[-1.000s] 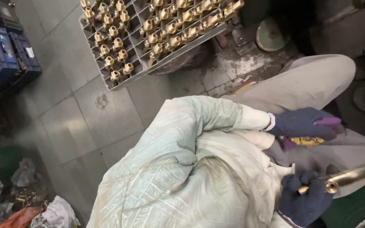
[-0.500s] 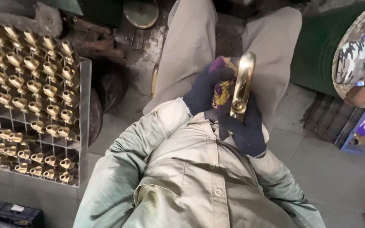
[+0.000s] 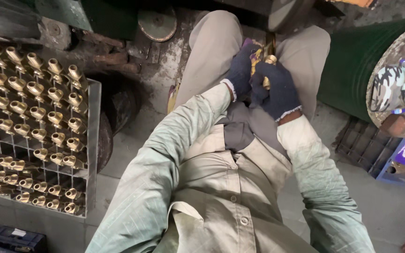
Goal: The person sits while using a cloth to wipe and polish a brass fixture, turning it over to reach different sides before placing it into a metal rack with other fixtures.
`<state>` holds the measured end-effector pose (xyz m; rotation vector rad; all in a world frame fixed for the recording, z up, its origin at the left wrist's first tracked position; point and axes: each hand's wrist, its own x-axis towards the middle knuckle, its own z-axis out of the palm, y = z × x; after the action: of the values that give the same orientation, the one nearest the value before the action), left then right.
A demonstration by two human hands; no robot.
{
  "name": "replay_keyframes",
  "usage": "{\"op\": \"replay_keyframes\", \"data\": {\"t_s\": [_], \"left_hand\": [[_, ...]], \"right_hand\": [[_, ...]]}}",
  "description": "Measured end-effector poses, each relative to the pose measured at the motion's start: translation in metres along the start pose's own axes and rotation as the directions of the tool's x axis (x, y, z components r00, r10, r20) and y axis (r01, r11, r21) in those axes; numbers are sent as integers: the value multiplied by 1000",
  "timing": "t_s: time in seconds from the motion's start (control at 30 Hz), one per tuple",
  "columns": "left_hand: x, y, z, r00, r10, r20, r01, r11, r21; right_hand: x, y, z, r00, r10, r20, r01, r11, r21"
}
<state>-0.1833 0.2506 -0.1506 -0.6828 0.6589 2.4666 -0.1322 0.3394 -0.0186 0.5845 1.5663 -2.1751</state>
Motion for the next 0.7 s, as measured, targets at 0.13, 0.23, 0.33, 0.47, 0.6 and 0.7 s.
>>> {"op": "replay_keyframes", "data": {"t_s": [0.13, 0.23, 0.33, 0.47, 0.6, 0.7], "left_hand": [[14, 5, 4, 986, -152, 71, 164, 959, -231], [19, 6, -1, 998, -15, 64, 29, 974, -225], [23, 2, -7, 998, 38, 53, -26, 978, -207], [30, -5, -3, 996, -79, 41, 87, 957, -276], [29, -2, -2, 971, -168, 172, 216, 924, -316], [30, 0, -7, 930, -234, 283, 325, 884, -337]], "right_hand": [[21, -6, 3, 974, 213, -74, -192, 955, 226], [30, -4, 8, 979, 181, -87, -164, 970, 180], [38, -2, 9, 981, 169, -92, -151, 973, 176], [42, -5, 3, 979, 180, -95, -158, 966, 206], [50, -6, 0, 978, 199, -60, -180, 957, 229], [58, -3, 0, 969, 236, -78, -216, 954, 207]]}}
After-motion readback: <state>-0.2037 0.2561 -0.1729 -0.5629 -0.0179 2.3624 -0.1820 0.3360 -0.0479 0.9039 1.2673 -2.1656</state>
